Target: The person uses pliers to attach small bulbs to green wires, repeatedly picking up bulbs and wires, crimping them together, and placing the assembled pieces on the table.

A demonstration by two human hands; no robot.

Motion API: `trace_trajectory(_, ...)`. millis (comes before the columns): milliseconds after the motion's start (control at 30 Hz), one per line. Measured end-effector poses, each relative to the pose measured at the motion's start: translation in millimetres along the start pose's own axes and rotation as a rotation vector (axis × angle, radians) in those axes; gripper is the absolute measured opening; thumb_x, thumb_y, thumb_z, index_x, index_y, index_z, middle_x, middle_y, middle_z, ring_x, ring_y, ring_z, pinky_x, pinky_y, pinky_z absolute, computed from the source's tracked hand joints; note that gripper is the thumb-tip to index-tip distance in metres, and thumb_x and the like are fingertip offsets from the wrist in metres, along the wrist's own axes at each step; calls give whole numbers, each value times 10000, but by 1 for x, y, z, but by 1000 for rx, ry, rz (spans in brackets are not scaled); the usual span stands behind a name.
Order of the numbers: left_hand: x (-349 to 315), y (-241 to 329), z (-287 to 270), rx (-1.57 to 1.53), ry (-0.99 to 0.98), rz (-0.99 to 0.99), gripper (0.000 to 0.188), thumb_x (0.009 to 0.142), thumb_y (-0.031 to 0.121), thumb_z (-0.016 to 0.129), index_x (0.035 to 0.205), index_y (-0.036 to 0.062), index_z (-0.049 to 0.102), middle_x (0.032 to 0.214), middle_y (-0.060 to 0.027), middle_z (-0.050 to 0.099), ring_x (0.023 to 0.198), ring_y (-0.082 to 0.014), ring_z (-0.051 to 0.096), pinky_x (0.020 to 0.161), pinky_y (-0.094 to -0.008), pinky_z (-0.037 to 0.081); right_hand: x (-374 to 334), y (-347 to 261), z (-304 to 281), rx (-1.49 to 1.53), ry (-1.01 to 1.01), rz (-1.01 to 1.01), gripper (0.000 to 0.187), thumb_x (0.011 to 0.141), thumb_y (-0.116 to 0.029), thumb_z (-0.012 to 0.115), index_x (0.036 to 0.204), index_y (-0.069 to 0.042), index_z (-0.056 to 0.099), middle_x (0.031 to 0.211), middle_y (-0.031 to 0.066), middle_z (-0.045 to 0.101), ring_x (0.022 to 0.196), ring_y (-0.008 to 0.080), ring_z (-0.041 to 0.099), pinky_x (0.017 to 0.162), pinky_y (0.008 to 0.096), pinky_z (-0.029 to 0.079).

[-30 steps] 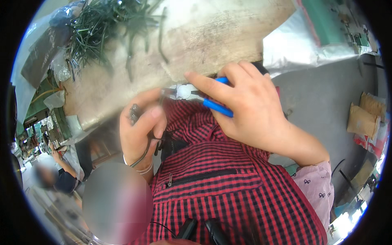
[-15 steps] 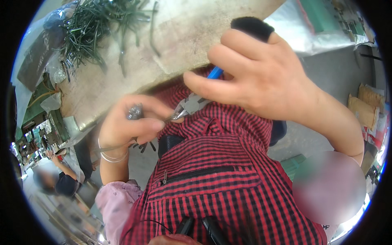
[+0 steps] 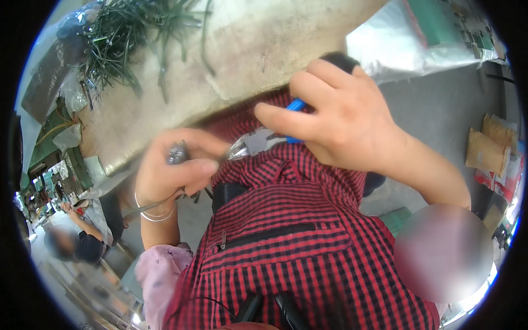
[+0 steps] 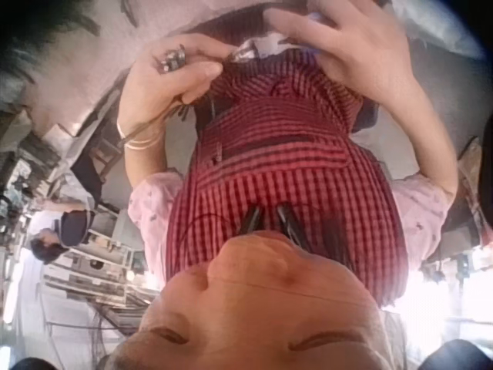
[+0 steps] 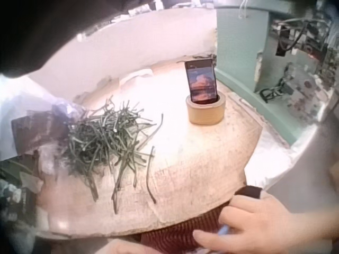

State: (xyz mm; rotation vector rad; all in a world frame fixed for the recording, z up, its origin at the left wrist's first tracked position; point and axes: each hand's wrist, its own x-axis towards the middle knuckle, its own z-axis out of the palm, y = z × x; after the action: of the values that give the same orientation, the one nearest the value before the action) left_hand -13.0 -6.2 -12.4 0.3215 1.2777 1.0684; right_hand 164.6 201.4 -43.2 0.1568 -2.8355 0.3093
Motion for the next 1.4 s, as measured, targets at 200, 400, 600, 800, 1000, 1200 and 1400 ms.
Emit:
trace_trajectory(200, 0, -2, -1, -22, -59, -32, 270, 782, 13, 709, 1037, -75, 690, 598, -45, 604, 436, -58, 447, 403, -213, 267, 7, 9, -18, 17, -55, -126, 378, 678, -173, 678, 1044, -268, 661, 773, -14, 441, 716, 171, 520, 477, 322, 362)
trace_trajectory(400, 16, -3, 0, 16, 266, 279, 192, 959, 140, 598, 1108, 20, 606, 725, -78, 644, 494, -93, 554, 405, -198, 369, -51, -11, 24, 1393, -121, 824, 429, 810, -65, 696, 1225, -67, 585, 919, -22, 523, 844, 87, 515, 788, 268, 429)
trace_trajectory(600, 141, 53, -60, 1441, 888, 778, 223, 867, 227, 678, 940, 31, 601, 771, -179, 669, 715, -367, 668, 649, -454, 533, -30, -50, 35, 1751, -377, 408, 457, 892, -115, 688, 1321, -52, 544, 971, 5, 526, 902, 109, 515, 843, 274, 445)
trace_trajectory(800, 128, 19, -22, 1414, 873, 615, 190, 847, 205, 677, 943, 61, 598, 831, -169, 681, 768, -375, 678, 685, -467, 534, -63, -77, 52, 1890, -181, 663, 683, 894, -136, 697, 1486, -46, 369, 1171, 63, 514, 1139, 155, 495, 1031, 323, 378)
trace_trajectory(1000, 37, 55, 0, 226, 840, 922, 79, 931, 28, 584, 1010, 28, 584, 685, -45, 622, 507, -61, 518, 466, -198, 409, -53, -50, 32, 1335, -375, 722, 664, 832, -91, 693, 1448, -72, 445, 1049, 114, 612, 984, 244, 620, 939, 402, 484)
trace_trajectory(1200, 10, -19, 18, 26, 434, 534, 250, 901, 1, 594, 1148, -38, 593, 698, -39, 565, 511, -79, 484, 461, -210, 354, -1, -32, 22, 658, 80, 501, 600, 701, -92, 761, 1283, -170, 640, 941, 94, 578, 889, 273, 559, 790, 372, 467)
trace_trajectory(1400, 8, -37, 16, -242, 365, 401, 256, 920, -5, 619, 1173, -38, 621, 675, -8, 551, 509, -62, 481, 437, -213, 338, 9, -31, 8, 247, 21, 406, 611, 660, -112, 750, 1256, -204, 647, 947, 95, 547, 905, 287, 556, 740, 395, 491)
